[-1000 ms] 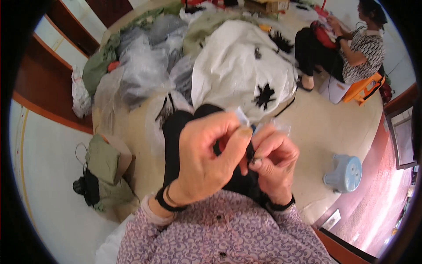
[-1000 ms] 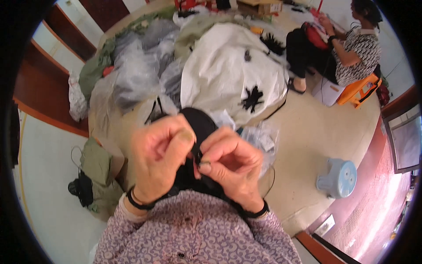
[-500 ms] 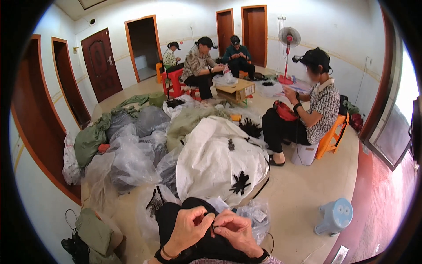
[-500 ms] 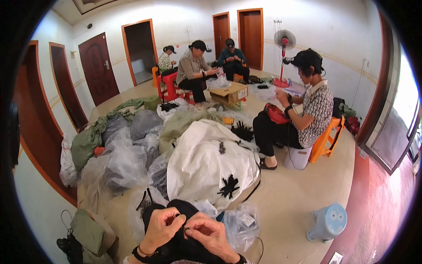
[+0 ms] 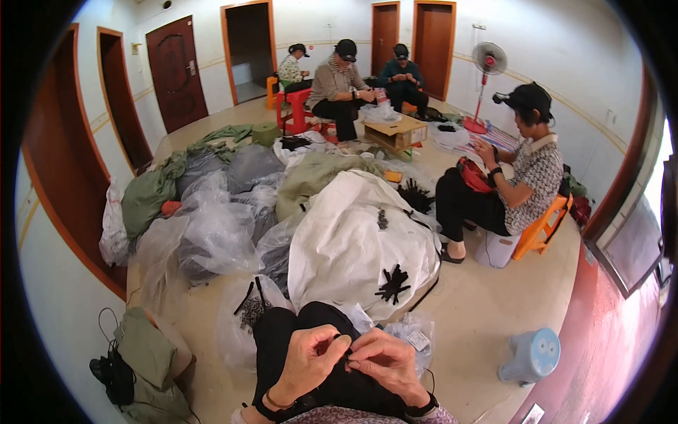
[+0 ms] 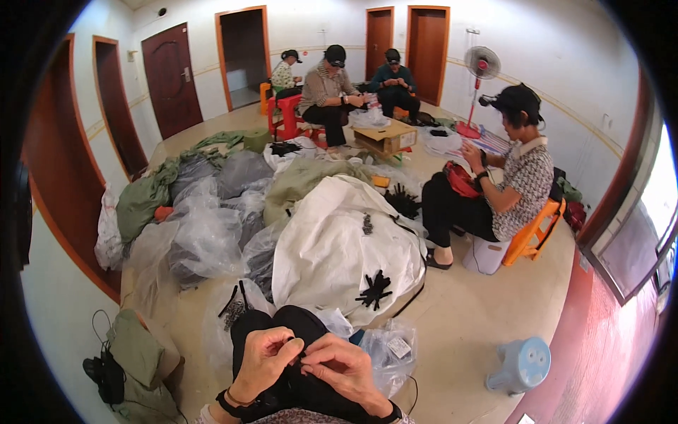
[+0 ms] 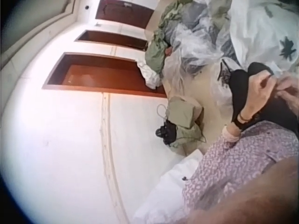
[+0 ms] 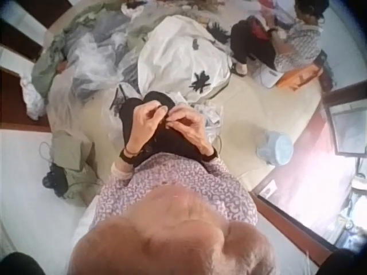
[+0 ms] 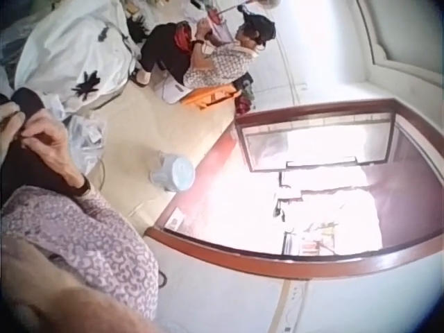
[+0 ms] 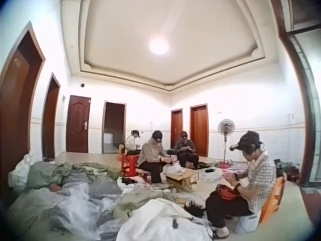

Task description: Manually assembling buckles and small fasteners onto black shoe straps.

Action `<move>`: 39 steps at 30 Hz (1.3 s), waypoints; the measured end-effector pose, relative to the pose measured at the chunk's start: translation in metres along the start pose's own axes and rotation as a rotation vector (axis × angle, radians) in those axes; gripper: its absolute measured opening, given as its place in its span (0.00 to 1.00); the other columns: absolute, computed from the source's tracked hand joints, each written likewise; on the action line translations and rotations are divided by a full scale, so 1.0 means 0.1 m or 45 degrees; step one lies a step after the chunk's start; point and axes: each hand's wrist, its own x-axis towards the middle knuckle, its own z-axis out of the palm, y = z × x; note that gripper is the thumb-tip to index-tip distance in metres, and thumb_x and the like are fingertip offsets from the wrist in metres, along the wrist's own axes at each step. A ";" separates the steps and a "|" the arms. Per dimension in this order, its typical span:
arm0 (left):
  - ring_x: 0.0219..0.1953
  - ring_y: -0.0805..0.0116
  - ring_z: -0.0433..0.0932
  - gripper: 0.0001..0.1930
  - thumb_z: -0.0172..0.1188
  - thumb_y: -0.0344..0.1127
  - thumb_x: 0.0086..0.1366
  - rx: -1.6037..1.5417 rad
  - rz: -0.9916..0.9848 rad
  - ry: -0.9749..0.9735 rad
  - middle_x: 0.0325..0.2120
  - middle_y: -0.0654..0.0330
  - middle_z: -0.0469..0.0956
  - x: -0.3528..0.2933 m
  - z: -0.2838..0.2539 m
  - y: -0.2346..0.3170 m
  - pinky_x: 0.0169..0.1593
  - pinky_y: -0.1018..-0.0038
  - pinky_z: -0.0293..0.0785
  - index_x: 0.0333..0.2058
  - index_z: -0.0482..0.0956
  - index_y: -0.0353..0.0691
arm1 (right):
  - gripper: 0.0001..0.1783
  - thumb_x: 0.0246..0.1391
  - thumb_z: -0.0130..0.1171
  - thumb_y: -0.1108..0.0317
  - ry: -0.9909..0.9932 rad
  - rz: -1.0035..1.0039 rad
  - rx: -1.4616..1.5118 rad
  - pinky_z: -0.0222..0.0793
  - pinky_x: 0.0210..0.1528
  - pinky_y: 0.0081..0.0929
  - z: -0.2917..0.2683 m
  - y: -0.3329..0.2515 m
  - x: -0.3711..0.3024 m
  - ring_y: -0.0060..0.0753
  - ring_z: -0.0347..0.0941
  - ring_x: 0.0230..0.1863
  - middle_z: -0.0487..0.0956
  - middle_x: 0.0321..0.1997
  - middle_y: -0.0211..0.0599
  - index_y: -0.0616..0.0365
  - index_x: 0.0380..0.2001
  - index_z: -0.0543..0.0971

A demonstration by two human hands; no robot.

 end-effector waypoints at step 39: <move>0.21 0.83 0.65 0.12 0.56 0.31 0.67 -0.533 -0.103 0.012 0.21 0.67 0.69 0.11 0.08 0.03 0.23 0.83 0.60 0.24 0.72 0.34 | 0.08 0.45 0.60 0.87 0.189 -0.195 0.029 0.79 0.29 0.23 0.08 0.08 0.16 0.27 0.75 0.29 0.73 0.34 0.42 0.67 0.30 0.80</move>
